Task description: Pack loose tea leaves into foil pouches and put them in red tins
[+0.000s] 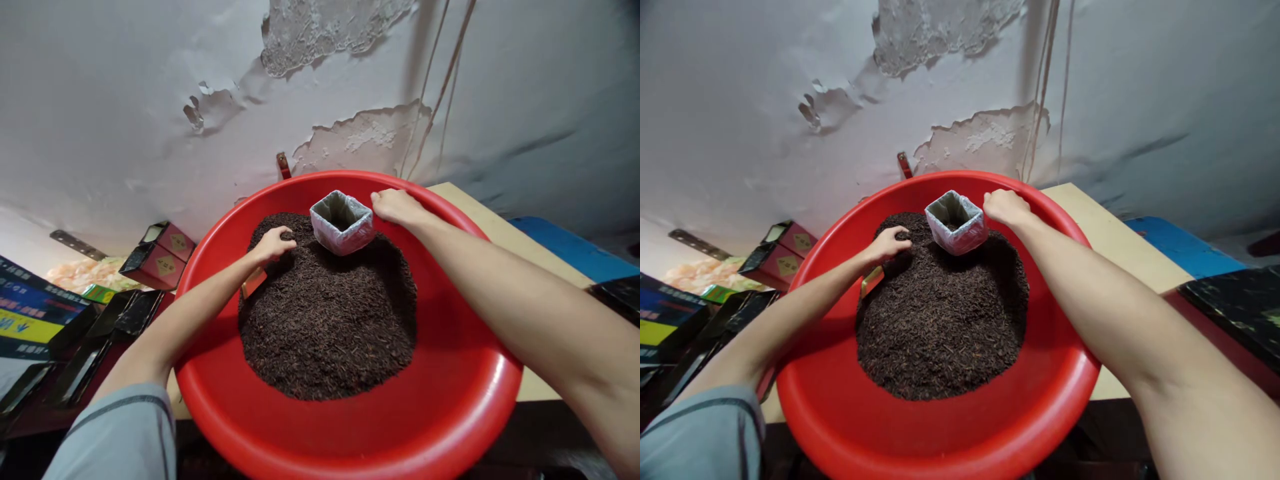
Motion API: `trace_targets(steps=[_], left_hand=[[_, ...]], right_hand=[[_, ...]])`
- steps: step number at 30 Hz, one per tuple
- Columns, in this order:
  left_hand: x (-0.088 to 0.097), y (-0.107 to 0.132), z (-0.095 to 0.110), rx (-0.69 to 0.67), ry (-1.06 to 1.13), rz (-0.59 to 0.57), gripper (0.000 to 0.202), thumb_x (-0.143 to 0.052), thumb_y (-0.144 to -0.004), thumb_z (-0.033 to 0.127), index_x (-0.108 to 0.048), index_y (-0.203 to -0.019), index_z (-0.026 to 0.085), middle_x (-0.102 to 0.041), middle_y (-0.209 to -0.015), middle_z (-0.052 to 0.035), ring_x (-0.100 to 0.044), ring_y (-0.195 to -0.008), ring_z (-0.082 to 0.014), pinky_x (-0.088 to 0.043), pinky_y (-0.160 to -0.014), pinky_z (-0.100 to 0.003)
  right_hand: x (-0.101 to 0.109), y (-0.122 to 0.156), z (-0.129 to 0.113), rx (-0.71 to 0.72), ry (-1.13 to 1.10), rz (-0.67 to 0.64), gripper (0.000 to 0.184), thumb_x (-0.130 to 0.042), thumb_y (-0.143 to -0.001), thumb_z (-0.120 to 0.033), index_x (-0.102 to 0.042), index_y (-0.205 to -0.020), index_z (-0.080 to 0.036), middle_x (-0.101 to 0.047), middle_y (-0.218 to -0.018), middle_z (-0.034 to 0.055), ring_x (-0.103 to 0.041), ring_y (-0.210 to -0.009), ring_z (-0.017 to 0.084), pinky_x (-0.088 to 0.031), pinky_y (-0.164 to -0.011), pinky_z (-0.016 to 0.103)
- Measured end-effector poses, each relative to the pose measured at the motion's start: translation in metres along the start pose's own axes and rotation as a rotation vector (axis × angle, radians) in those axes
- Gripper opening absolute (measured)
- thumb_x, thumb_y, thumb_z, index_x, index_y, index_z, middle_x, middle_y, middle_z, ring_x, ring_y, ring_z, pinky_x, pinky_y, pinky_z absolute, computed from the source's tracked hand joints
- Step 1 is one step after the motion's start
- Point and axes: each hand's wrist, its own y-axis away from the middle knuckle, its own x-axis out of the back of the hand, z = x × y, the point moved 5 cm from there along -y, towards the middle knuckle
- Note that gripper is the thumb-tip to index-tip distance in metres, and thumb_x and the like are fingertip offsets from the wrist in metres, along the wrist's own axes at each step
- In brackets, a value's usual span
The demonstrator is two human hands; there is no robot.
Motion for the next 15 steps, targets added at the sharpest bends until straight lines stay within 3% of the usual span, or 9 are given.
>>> trace_targets(steps=[3,7,11,13,15], left_hand=[[0.019,-0.009,0.03,-0.081,0.13,0.1,0.029,-0.063,-0.079,0.022,-0.068,-0.107,0.017,-0.061,-0.068,0.0013,-0.05,-0.049,-0.0092,-0.041,-0.042,-0.018],[0.029,-0.026,0.091,-0.249,0.175,0.215,0.031,-0.065,-0.082,0.024,-0.067,-0.111,0.015,-0.068,-0.082,-0.0027,-0.059,-0.06,-0.0115,-0.052,-0.057,-0.024],[0.009,-0.039,0.147,-0.481,-0.023,0.216,0.029,-0.068,-0.078,0.015,-0.07,-0.107,0.011,-0.073,-0.094,-0.0056,-0.067,-0.084,-0.0166,-0.056,-0.083,-0.03],[-0.008,-0.044,0.159,-0.547,-0.165,0.151,0.033,-0.071,-0.074,0.011,-0.071,-0.107,0.01,-0.075,-0.101,-0.0074,-0.068,-0.095,-0.0193,-0.054,-0.092,-0.031],[-0.022,-0.05,0.163,-0.569,-0.274,0.083,0.038,-0.072,-0.072,0.01,-0.072,-0.109,0.009,-0.075,-0.105,-0.0089,-0.069,-0.1,-0.0214,-0.053,-0.095,-0.033]], right_hand=[[-0.005,0.005,0.005,-0.098,0.098,-0.101,0.038,-0.053,-0.096,-0.034,-0.077,-0.116,-0.013,-0.077,-0.101,0.0219,-0.073,-0.107,0.037,-0.056,-0.09,0.045],[-0.01,0.01,0.002,-0.058,0.078,-0.182,0.031,-0.061,-0.09,-0.028,-0.078,-0.111,-0.013,-0.078,-0.094,0.0184,-0.076,-0.089,0.033,-0.058,-0.083,0.042],[-0.005,0.009,-0.003,-0.011,-0.308,-0.131,0.044,-0.039,-0.101,-0.029,-0.069,-0.127,-0.012,-0.078,-0.1,0.0183,-0.076,-0.071,0.026,-0.058,-0.07,0.036],[-0.001,0.008,-0.004,0.005,-0.367,-0.064,0.053,-0.025,-0.106,-0.035,-0.064,-0.133,-0.01,-0.078,-0.1,0.0208,-0.075,-0.065,0.026,-0.058,-0.066,0.035],[0.001,0.007,-0.006,0.026,-0.296,-0.033,0.058,-0.024,-0.107,-0.043,-0.064,-0.131,-0.009,-0.077,-0.096,0.0214,-0.074,-0.064,0.026,-0.058,-0.068,0.035]])
